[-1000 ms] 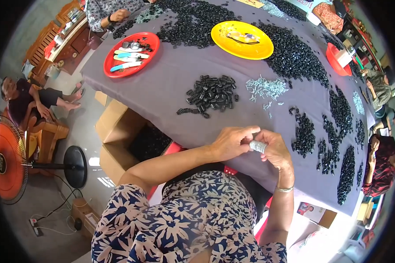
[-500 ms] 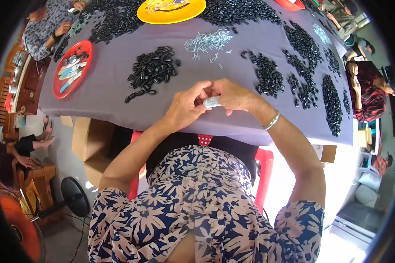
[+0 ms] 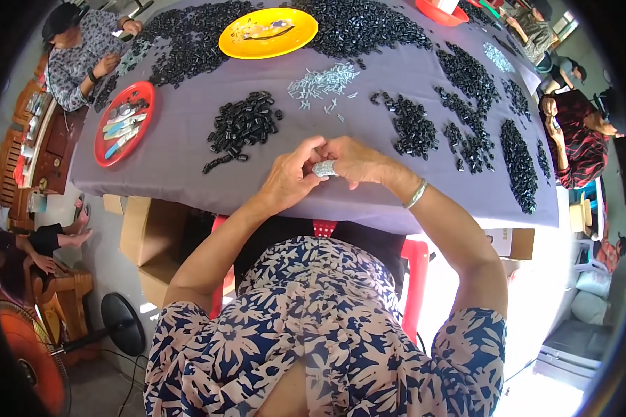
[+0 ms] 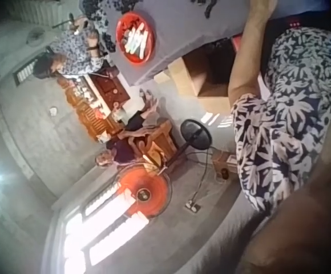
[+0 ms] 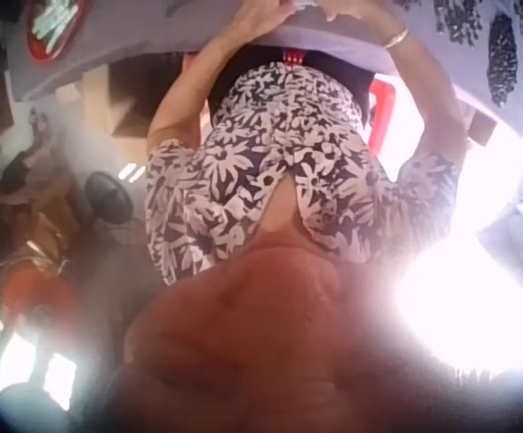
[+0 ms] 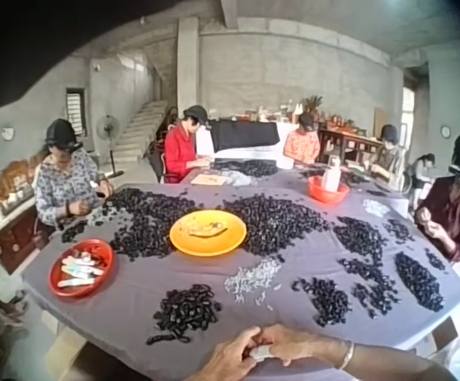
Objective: The person puts a protective cover on their thumb, then repeatedly picks up and connects small plastic components together by hand, placing the assembled parts on the table.
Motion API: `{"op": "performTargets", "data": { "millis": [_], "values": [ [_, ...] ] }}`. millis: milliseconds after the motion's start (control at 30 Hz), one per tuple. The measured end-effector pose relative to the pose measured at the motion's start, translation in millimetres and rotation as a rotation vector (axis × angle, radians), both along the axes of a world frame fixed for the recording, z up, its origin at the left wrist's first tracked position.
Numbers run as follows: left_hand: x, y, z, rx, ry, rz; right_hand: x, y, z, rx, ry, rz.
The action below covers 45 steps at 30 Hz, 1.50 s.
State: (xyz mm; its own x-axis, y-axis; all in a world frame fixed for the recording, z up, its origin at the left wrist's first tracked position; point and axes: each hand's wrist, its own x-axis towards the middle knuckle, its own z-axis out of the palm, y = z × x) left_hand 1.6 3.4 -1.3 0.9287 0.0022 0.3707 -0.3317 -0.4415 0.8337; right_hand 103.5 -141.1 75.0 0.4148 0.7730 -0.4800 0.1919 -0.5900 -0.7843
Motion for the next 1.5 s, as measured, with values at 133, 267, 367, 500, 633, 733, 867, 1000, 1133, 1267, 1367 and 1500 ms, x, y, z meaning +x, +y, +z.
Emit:
{"op": "performTargets", "data": {
  "millis": [133,267,367,500,633,733,867,1000,1133,1267,1367,1500],
  "values": [
    [-1,4,8,-0.021,0.014,0.065,3,-14,-16,0.177,0.014,-0.158],
    [3,40,31,0.124,-0.146,0.251,-10,-42,-36,0.411,-0.01,-0.3],
    [6,75,40,0.266,-0.172,0.465,-23,-43,-43,0.473,-0.127,-0.35],
    [16,100,46,0.572,-0.054,0.595,-23,-44,-53,0.512,-0.129,-0.408],
    [42,113,45,0.536,-0.129,0.609,-24,-44,-54,0.566,-0.148,-0.395],
    [72,113,43,0.451,-0.136,0.434,-26,-42,-52,0.556,-0.15,-0.416],
    [103,113,37,0.551,-0.056,0.317,-27,-41,-50,0.562,-0.152,-0.412],
    [121,108,36,0.62,-0.015,0.284,-25,-43,-49,0.557,-0.097,-0.415],
    [127,114,28,0.809,-0.076,0.25,-25,-43,-49,0.563,-0.104,-0.422],
    [119,118,26,0.878,-0.15,0.281,-23,-44,-50,0.584,-0.092,-0.407],
    [108,134,25,0.856,-0.272,0.266,-24,-43,-50,0.588,-0.084,-0.398],
    [90,133,37,0.767,-0.283,0.419,-23,-44,-49,0.576,-0.109,-0.394]
  ]
}}
